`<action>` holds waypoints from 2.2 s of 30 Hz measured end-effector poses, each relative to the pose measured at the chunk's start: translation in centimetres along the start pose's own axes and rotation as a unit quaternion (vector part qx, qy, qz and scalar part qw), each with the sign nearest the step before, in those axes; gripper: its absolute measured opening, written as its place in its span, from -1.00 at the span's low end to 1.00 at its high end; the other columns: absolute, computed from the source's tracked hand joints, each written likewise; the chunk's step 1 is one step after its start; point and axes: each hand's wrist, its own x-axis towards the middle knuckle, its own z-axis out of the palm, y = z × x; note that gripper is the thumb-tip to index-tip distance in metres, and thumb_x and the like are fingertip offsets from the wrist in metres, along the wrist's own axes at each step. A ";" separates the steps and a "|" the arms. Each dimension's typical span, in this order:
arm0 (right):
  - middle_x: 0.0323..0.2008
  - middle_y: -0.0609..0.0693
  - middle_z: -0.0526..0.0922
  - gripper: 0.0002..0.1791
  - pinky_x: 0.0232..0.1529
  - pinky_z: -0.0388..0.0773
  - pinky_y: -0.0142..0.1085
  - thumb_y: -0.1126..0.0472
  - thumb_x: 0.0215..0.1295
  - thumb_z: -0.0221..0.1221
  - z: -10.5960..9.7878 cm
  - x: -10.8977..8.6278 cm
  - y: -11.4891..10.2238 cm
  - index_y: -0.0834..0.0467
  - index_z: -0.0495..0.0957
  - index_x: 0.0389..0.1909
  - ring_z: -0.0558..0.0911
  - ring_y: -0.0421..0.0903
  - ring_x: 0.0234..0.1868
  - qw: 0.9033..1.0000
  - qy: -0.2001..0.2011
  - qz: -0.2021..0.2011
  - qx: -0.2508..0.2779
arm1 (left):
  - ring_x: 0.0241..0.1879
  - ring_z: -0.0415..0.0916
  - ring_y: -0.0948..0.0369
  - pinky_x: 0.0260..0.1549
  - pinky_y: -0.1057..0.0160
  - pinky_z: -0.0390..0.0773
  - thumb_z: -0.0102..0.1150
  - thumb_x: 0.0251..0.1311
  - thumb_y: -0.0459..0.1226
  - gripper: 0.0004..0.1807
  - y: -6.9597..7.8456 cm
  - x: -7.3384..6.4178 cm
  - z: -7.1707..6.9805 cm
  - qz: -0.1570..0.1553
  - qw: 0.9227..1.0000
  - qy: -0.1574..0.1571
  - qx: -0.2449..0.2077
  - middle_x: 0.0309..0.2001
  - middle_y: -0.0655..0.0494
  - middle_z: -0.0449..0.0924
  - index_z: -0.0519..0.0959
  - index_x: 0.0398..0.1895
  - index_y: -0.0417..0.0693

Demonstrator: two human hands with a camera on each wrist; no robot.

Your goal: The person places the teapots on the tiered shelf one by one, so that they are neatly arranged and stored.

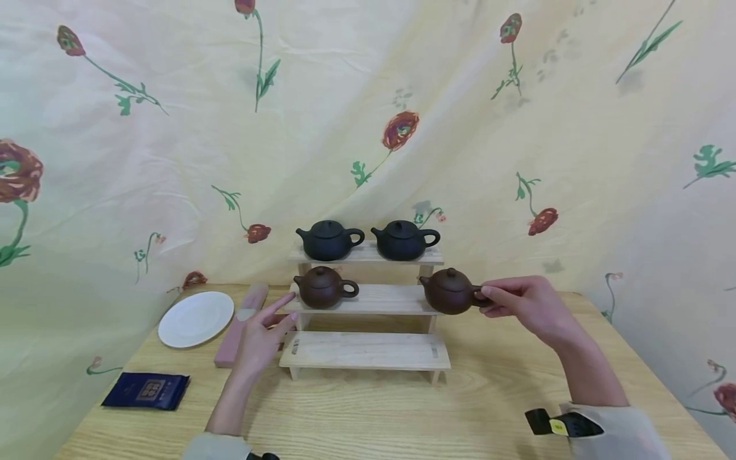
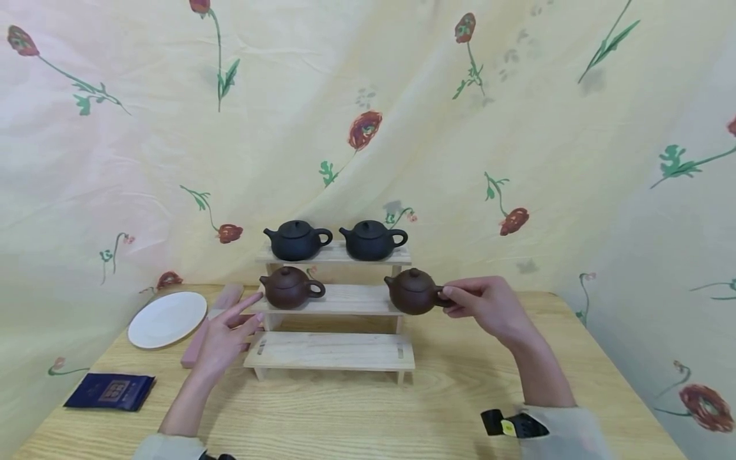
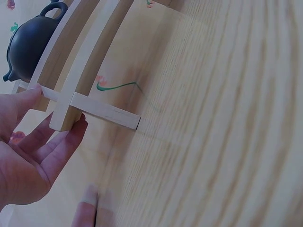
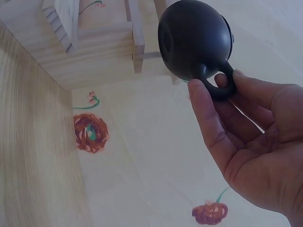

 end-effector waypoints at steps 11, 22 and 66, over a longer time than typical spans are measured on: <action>0.01 0.35 0.77 -0.64 -0.07 0.76 -0.27 0.25 0.59 0.17 1.5 1.4 -1.2 0.46 0.64 0.18 0.84 -0.15 -0.22 1.000 -0.024 -0.014 0.012 | -0.25 0.61 0.21 -0.39 0.27 0.68 0.30 0.47 -0.23 -0.50 0.1 0.0 0.0 -0.003 1.000 0.003 0.006 0.05 -0.17 0.78 0.58 0.43 0.27; 0.08 0.36 0.74 -0.62 -0.06 0.77 -0.23 0.24 0.59 0.18 3.0 3.1 -1.5 0.45 0.62 0.21 0.83 -0.12 -0.18 0.998 -0.047 -0.007 0.041 | -0.23 0.62 0.20 -0.39 0.26 0.69 0.32 0.46 -0.22 -0.50 0.0 0.1 0.0 -0.002 1.000 0.006 0.012 0.07 -0.17 0.78 0.59 0.43 0.26; 0.05 0.34 0.73 -0.67 -0.08 0.77 -0.26 0.29 0.57 0.17 5.3 5.5 -0.9 0.46 0.65 0.15 0.81 -0.12 -0.20 0.995 -0.082 -0.018 0.052 | -0.21 0.64 0.16 -0.41 0.28 0.65 0.33 0.45 -0.21 -0.50 0.1 0.1 0.1 -0.005 1.000 0.007 0.010 0.06 -0.16 0.78 0.59 0.42 0.27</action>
